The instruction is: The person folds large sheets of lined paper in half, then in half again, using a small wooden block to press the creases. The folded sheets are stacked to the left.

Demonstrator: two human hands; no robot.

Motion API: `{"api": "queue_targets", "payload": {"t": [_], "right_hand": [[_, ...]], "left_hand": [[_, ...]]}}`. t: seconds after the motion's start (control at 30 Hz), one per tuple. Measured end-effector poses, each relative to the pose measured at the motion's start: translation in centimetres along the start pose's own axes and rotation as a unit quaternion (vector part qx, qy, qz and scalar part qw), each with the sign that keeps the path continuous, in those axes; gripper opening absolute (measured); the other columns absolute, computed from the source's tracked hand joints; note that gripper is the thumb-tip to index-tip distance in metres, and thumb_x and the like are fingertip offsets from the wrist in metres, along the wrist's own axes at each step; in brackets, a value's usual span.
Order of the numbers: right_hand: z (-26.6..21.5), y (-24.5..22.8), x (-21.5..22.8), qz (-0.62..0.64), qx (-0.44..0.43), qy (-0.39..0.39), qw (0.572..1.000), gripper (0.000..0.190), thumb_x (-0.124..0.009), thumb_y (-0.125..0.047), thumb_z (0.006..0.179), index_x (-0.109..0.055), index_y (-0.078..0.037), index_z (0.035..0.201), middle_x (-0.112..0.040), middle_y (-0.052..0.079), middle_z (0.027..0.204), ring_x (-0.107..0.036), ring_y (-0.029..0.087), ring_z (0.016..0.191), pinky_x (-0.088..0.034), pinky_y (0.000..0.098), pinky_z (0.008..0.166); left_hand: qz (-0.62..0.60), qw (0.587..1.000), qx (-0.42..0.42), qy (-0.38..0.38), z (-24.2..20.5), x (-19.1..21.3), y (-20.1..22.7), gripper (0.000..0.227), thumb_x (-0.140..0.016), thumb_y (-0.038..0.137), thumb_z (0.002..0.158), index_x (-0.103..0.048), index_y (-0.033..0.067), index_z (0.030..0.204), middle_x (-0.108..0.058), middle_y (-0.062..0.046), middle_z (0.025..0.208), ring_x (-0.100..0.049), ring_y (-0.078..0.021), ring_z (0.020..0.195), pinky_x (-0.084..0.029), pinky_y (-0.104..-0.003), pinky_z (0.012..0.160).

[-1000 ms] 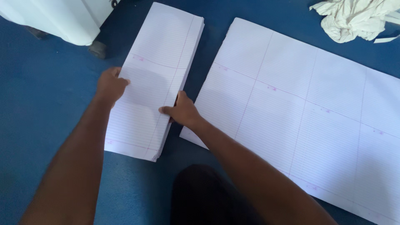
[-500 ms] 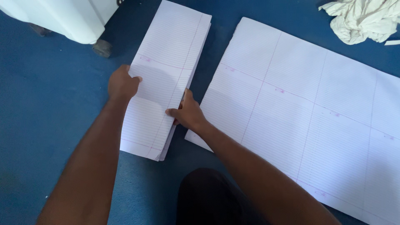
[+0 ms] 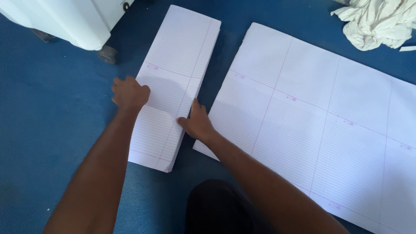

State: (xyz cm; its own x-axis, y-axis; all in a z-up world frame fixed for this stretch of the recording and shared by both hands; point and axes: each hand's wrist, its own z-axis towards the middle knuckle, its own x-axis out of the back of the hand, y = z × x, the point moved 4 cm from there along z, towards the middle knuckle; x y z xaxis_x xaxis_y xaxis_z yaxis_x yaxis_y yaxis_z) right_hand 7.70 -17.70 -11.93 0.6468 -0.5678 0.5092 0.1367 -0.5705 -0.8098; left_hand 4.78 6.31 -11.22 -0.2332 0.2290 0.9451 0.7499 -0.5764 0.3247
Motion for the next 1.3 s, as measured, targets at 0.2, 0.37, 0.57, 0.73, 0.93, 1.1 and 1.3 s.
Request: {"api": "queue_targets", "payload": {"t": [0.2, 0.37, 0.57, 0.73, 0.93, 1.1, 1.3], "right_hand": [[0.5, -0.2, -1.1, -0.067, -0.052, -0.043, 0.996, 0.115, -0.073, -0.035, 0.086, 0.004, 0.013, 0.155, -0.032, 0.040, 0.146, -0.055, 0.048, 0.126, -0.056, 0.0438, 0.101], [1.2, 0.5, -0.6, -0.135, -0.020, -0.048, 0.989, 0.115, -0.077, -0.038, 0.084, -0.004, 0.013, 0.155, -0.034, 0.040, 0.147, -0.054, 0.048, 0.128, -0.051, 0.0447, 0.104], [0.9, 0.3, 2.0, 0.010, 0.011, -0.089, 0.996, 0.108, -0.079, -0.040, 0.082, -0.018, 0.013, 0.154, -0.048, 0.038, 0.142, -0.060, 0.041, 0.124, -0.053, 0.0408, 0.096], [-0.9, -0.7, 5.6, 0.049, -0.006, -0.063, 0.997, 0.105, -0.075, -0.037, 0.081, -0.016, 0.003, 0.158, -0.044, 0.032, 0.148, -0.070, 0.032, 0.108, -0.064, 0.0372, 0.073], [-3.4, 0.8, 12.4, 0.069, 0.018, -0.002, 0.997, 0.080, -0.070, -0.031, 0.088, -0.033, -0.004, 0.153, -0.055, 0.025, 0.141, -0.075, 0.027, 0.094, -0.064, 0.0351, 0.069], [-7.1, 3.6, 17.7, 0.025, -0.022, 0.048, 0.998, 0.051, -0.065, -0.027, 0.094, -0.053, -0.007, 0.138, -0.070, 0.021, 0.117, -0.075, 0.025, 0.090, -0.061, 0.0363, 0.075], [-13.2, 7.9, 22.2, -0.125, -0.053, 0.085, 0.987, 0.035, -0.065, -0.025, 0.095, -0.061, -0.011, 0.127, -0.071, 0.014, 0.114, -0.069, 0.025, 0.106, -0.056, 0.0424, 0.092]], "left_hand": [[-0.045, 0.991, 0.026, -0.121, 0.2, -0.5, -0.8, 0.055, -0.068, 0.037, 0.098, -0.061, 0.0001, 0.138, -0.062, -0.026, 0.143, -0.062, -0.0421, 0.130, -0.053, -0.051, 0.105], [0.135, 0.976, -0.167, -0.028, -1.9, -0.9, 2.7, 0.055, -0.056, 0.020, 0.100, -0.047, 0.0292, 0.153, -0.039, -0.017, 0.159, -0.039, -0.0375, 0.145, -0.041, -0.061, 0.108], [0.209, 0.953, -0.212, -0.053, -1.9, -4.0, 4.2, 0.060, -0.052, 0.015, 0.097, -0.040, 0.0276, 0.154, -0.026, -0.012, 0.166, -0.021, -0.0291, 0.153, -0.026, -0.067, 0.113], [0.200, 0.952, -0.226, -0.045, -1.9, -3.9, 4.1, 0.063, -0.054, 0.013, 0.093, -0.040, 0.0264, 0.153, -0.026, -0.012, 0.164, -0.021, -0.0275, 0.151, -0.021, -0.067, 0.114], [0.087, 0.957, -0.277, 0.009, -6.6, -2.2, 8.5, 0.059, -0.058, 0.005, 0.088, -0.052, 0.0116, 0.146, -0.043, -0.016, 0.156, -0.032, -0.0318, 0.150, -0.021, -0.066, 0.119], [-0.030, 0.936, -0.349, -0.040, -12.1, -1.9, 15.0, 0.042, -0.058, 0.008, 0.089, -0.067, 0.0086, 0.130, -0.064, -0.015, 0.135, -0.056, -0.0319, 0.130, -0.040, -0.055, 0.112], [-0.022, 0.905, -0.391, -0.166, -19.7, -3.4, 21.1, 0.039, -0.062, 0.018, 0.090, -0.068, 0.0117, 0.128, -0.068, -0.015, 0.124, -0.063, -0.0331, 0.115, -0.052, -0.048, 0.098]]}}
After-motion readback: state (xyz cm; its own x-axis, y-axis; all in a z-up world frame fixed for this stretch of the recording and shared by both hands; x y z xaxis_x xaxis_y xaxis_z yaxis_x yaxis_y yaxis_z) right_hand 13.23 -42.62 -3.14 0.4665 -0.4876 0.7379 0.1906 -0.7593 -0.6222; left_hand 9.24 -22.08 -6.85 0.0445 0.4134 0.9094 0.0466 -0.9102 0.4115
